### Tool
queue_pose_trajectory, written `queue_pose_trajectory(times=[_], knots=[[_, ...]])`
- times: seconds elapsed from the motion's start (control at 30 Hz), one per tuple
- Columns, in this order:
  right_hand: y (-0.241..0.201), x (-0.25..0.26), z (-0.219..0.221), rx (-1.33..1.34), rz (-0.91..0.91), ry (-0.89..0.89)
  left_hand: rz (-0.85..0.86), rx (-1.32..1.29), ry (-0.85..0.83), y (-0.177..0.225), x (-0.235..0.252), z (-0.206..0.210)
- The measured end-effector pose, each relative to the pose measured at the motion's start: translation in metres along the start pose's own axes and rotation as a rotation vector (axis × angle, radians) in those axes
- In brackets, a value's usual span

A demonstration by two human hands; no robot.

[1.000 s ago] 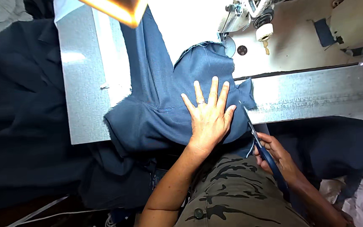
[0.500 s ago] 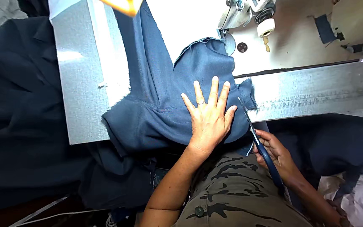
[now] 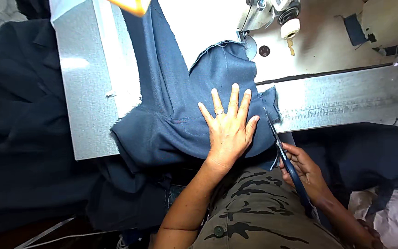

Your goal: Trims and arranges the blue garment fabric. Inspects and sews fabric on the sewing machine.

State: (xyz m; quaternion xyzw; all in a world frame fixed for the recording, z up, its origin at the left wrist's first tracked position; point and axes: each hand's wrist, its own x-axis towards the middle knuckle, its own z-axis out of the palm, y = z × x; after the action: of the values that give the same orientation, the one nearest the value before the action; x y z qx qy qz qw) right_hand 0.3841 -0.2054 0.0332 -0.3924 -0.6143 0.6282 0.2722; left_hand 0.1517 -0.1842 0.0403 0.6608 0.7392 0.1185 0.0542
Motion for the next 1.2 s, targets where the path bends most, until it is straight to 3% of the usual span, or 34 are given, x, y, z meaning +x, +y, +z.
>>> queue_pose_trajectory(times=[0.47,0.87,1.07,1.2], knots=[[-0.020,0.022,0.015,0.095,0.143,0.058,0.007,-0.008,0.019,0.000,0.000,0.001],[-0.019,0.010,0.015,0.049,0.091,0.147,0.000,-0.022,0.017,0.000,-0.001,0.001],[-0.020,0.014,0.009,0.059,0.161,0.013,0.024,-0.007,0.029,0.002,-0.007,0.002],[-0.027,0.021,0.011,0.034,0.190,0.042,0.034,-0.018,0.041,0.005,-0.015,0.004]])
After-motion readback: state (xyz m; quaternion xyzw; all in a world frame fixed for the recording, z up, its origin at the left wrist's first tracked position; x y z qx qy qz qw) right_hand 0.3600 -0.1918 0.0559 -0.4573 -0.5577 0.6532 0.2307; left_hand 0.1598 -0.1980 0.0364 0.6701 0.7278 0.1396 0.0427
